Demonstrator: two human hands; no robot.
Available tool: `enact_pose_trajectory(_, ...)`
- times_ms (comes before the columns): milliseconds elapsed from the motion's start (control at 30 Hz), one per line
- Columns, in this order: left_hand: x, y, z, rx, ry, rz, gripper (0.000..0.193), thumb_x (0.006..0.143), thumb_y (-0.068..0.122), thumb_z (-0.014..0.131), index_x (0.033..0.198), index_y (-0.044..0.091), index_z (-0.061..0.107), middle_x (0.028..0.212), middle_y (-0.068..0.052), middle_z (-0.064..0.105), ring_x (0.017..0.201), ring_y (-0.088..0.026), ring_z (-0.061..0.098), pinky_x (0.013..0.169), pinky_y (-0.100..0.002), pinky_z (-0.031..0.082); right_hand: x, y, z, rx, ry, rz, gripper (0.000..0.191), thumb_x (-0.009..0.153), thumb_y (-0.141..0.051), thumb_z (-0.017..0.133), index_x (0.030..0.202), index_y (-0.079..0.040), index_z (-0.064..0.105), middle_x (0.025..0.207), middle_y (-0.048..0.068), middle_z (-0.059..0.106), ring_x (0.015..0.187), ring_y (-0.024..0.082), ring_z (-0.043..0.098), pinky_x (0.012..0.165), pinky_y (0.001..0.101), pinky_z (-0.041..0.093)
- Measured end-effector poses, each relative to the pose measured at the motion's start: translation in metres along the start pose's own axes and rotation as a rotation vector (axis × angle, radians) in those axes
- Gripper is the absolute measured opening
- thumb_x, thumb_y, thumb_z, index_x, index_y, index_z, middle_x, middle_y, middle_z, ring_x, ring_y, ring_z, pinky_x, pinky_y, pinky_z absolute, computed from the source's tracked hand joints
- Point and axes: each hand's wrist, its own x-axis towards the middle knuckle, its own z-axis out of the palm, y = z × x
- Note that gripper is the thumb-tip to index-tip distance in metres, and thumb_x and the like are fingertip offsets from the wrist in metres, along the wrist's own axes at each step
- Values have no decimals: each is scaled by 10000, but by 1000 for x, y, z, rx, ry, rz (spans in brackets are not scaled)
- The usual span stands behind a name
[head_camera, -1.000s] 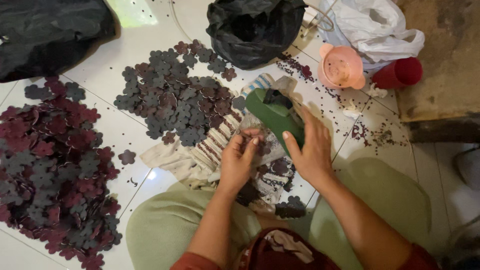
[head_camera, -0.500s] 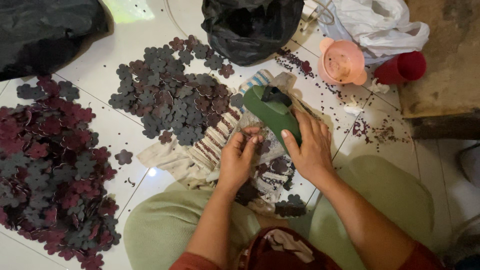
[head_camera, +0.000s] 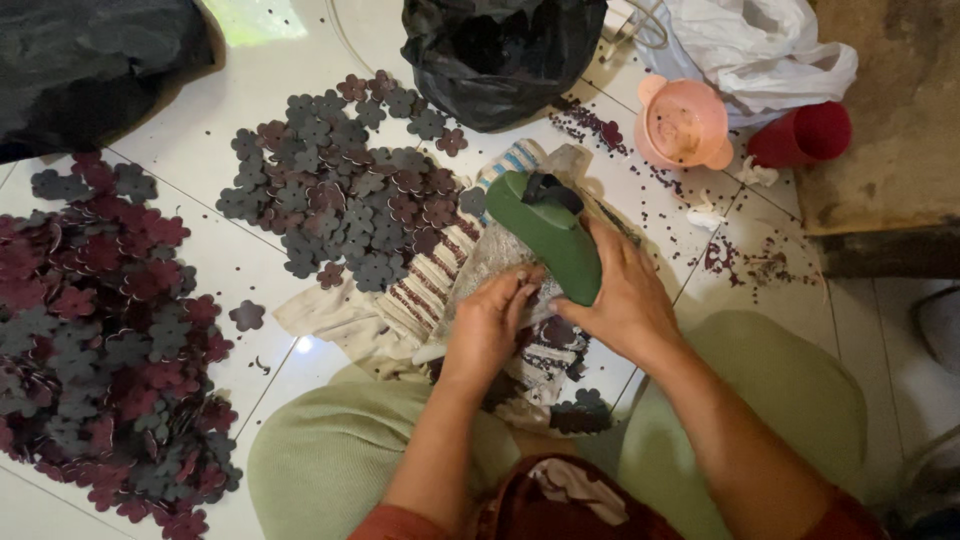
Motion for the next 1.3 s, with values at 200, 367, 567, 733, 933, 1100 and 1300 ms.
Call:
enact_pose_trajectory(200,-1,-1,-3,30,-6,79,204,973,107,671,1171,66,702,1153,-167,738,1023,-361,720,865,-400,574,-3,-10,-16,-67,-80,147,1100,616,-321,886,1555,-157,338,1430,187,526,1302,394,511,1046,487,443)
enact_pose_trajectory(367,0,-1,-5,26,11,144,197,961,97,681,1154,59,698,1157,-156,739,1035,-349,721,896,-395,569,-37,12,-31,121,140,-3,997,621,-279,903,1480,-36,460,1349,192,615,1219,315,596,1026,429,468)
enact_pose_trajectory(567,-1,-4,-7,-30,-4,174,178,971,90,673,1144,69,710,1148,-133,751,1063,-318,730,918,-372,573,-110,3,-114,533,262,-172,874,666,-237,890,1407,-1,492,1290,193,630,1160,307,601,1022,444,470)
enact_pose_trajectory(733,-2,-13,-3,0,67,255,178,943,78,694,1118,49,696,1110,-168,732,1024,-349,713,885,-393,567,-98,-23,-76,-368,574,-682,1054,630,-317,901,1455,41,353,1343,307,539,1228,467,532,1028,567,395)
enact_pose_trajectory(933,-5,-19,-6,25,-93,53,67,844,-28,638,894,6,609,863,-189,654,832,-360,680,764,-426,557,-105,0,-12,90,30,-11,1041,616,-300,878,1475,-24,357,1304,251,581,1168,382,610,944,435,488)
enact_pose_trajectory(1100,-1,-12,-9,-37,17,245,202,912,38,670,1112,28,694,1069,-192,710,985,-385,690,852,-427,554,-105,-8,-44,285,-12,82,994,612,-263,887,1452,-30,410,1204,188,671,1101,338,669,939,429,499)
enact_pose_trajectory(1300,-2,-8,-8,-56,13,188,194,951,113,694,1136,65,724,1099,-145,747,1021,-336,727,880,-383,580,-134,-8,-85,413,300,-18,895,611,-227,825,1426,-27,513,1182,110,605,1058,255,607,941,427,507)
